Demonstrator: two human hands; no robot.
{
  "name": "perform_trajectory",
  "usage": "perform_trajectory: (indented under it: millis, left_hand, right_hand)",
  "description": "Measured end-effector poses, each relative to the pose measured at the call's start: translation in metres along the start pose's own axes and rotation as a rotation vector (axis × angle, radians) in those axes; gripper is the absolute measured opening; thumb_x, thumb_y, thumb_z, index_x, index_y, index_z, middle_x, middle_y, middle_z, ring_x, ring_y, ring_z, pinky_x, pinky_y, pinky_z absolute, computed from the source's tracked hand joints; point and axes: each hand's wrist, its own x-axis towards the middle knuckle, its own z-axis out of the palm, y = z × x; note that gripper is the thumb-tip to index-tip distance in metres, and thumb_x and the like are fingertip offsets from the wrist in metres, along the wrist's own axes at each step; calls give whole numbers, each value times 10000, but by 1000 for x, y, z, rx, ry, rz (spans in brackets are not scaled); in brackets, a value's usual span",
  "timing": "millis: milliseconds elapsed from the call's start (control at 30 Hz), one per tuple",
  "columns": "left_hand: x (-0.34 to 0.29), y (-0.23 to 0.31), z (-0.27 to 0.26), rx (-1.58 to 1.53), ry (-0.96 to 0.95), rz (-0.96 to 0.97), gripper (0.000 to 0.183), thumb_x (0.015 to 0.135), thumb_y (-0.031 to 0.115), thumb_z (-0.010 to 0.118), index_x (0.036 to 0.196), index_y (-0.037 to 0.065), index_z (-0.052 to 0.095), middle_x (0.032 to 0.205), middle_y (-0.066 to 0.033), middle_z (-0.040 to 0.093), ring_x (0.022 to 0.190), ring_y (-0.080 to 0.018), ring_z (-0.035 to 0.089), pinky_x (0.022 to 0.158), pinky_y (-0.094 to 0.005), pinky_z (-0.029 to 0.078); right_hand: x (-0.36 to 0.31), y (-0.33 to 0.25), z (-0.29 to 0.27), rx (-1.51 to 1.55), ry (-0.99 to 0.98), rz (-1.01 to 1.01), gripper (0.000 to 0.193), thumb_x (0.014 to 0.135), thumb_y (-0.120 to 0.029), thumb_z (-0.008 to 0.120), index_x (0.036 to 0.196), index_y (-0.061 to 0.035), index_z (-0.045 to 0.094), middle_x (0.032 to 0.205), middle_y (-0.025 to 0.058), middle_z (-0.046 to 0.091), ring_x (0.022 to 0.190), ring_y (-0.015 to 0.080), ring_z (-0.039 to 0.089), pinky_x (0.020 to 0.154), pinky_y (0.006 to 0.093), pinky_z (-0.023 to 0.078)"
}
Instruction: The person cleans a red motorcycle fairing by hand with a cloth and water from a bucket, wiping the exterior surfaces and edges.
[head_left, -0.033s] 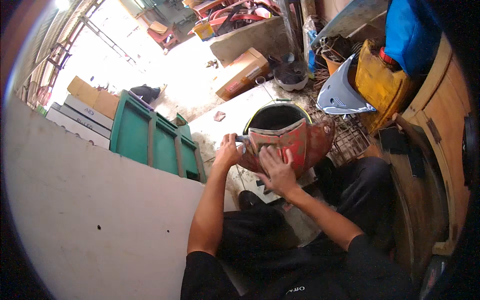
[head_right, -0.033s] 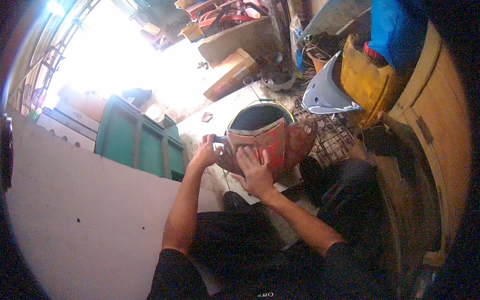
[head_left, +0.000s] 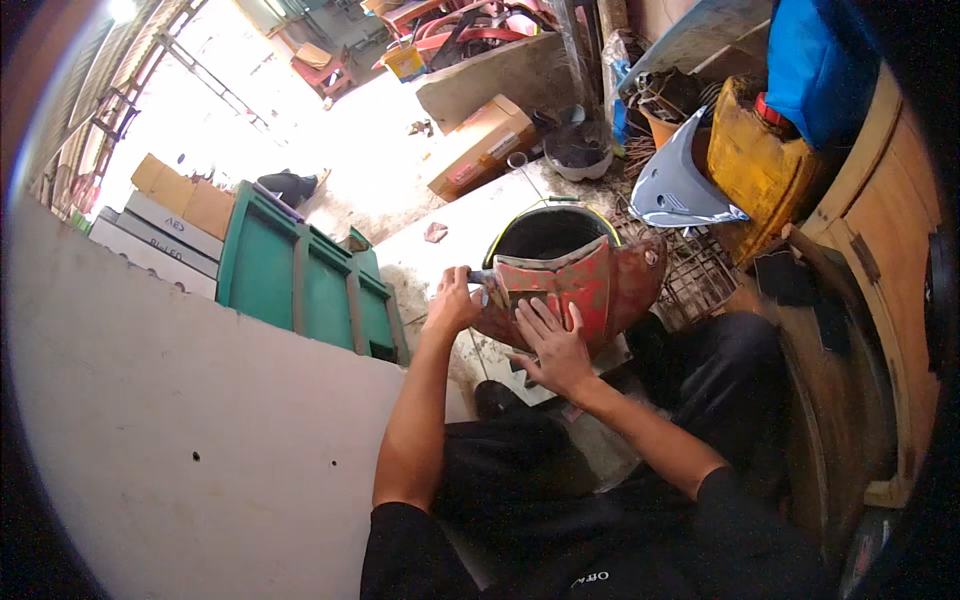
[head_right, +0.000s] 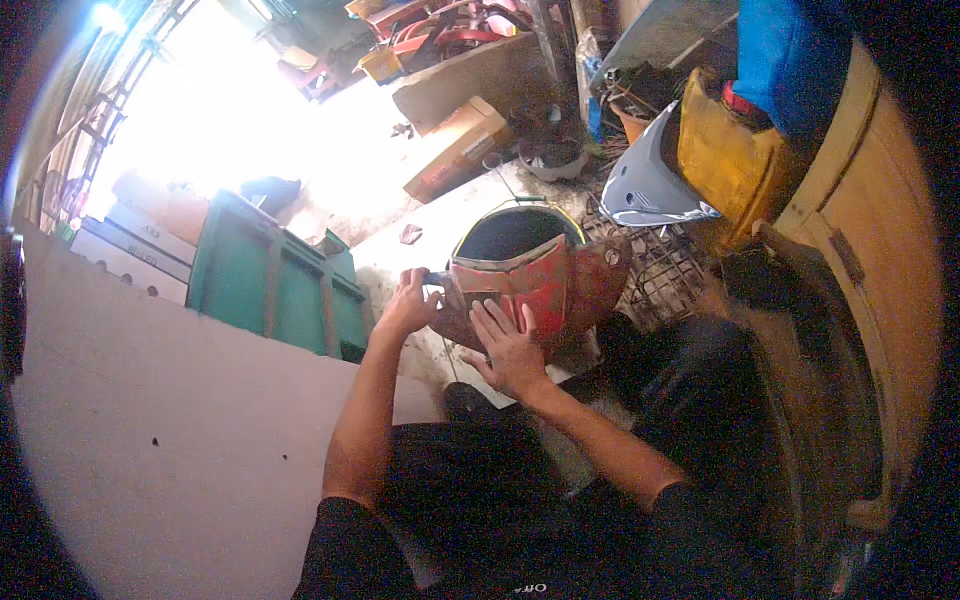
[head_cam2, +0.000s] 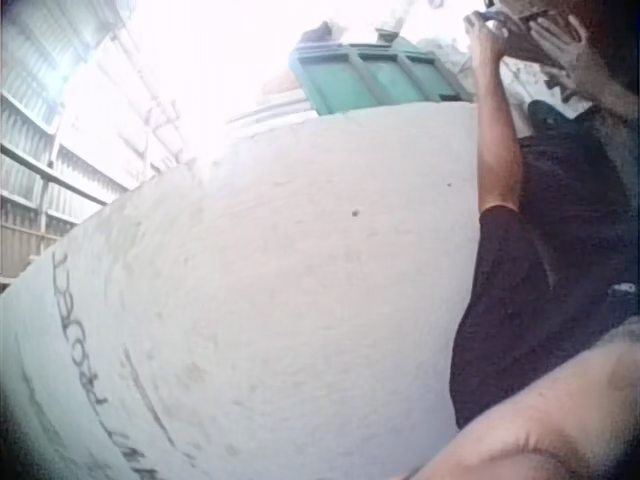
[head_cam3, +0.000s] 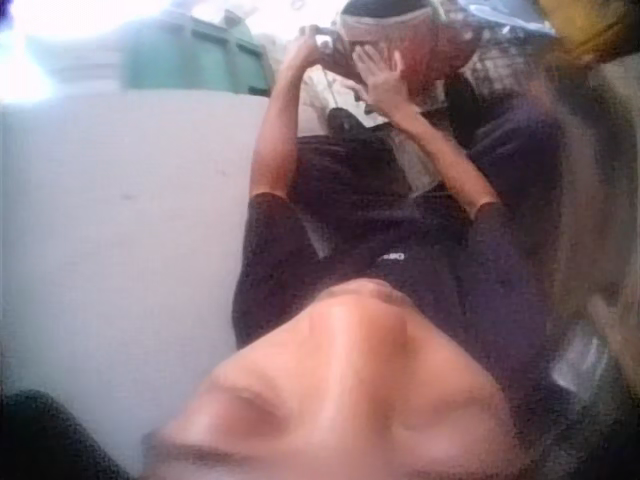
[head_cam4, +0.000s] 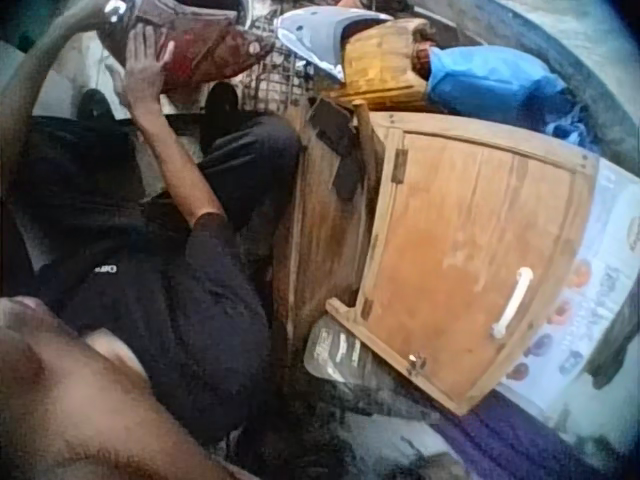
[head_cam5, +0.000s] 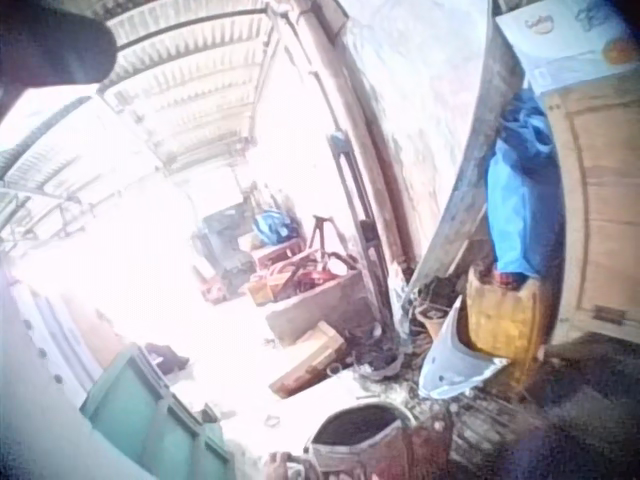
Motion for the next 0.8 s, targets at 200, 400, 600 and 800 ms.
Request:
perform_trajectory:
  millis: [200, 400, 600, 800]
  left_hand:
    - [-1, -5, 5, 41, -10, -39, 489, 851, 269, 579, 1276, 84, 424, 1313, -180, 441, 1205, -389, 477, 946, -516, 434]
    - [-5, 8, 0, 92, -55, -54, 554, 856, 259, 576, 1328, 51, 372, 1342, -230, 386, 1187, -432, 474, 966, -514, 418]
    - [-6, 0, 0, 95, -61, -62, 571, 856, 266, 576, 1340, 59, 356, 1345, -230, 384, 1188, -441, 473, 968, -498, 424]
    - [-3, 2, 5, 92, -24, -16, 574, 845, 252, 581, 1331, 42, 359, 1346, -246, 382, 1164, -453, 486, 967, -501, 428]
  right_hand:
    - [-34, 2, -2, 40, 103, 214, 655, 930, -446, 486, 1468, -117, 312, 1551, 88, 244, 1423, 267, 240, 1076, 648, 85]
    - [-1, 46, -18, 8, 162, 287, 625, 947, -434, 466, 1452, -89, 335, 1526, 117, 292, 1399, 289, 291, 1076, 649, 72]
    - [-10, 40, -20, 3, 40, 108, 657, 933, -445, 481, 1453, -75, 326, 1539, 104, 266, 1411, 282, 270, 1088, 637, 64]
    - [-107, 43, 6, 8, -80, 28, 732, 889, -463, 530, 1471, -86, 297, 1557, 70, 236, 1430, 251, 228, 1103, 628, 35]
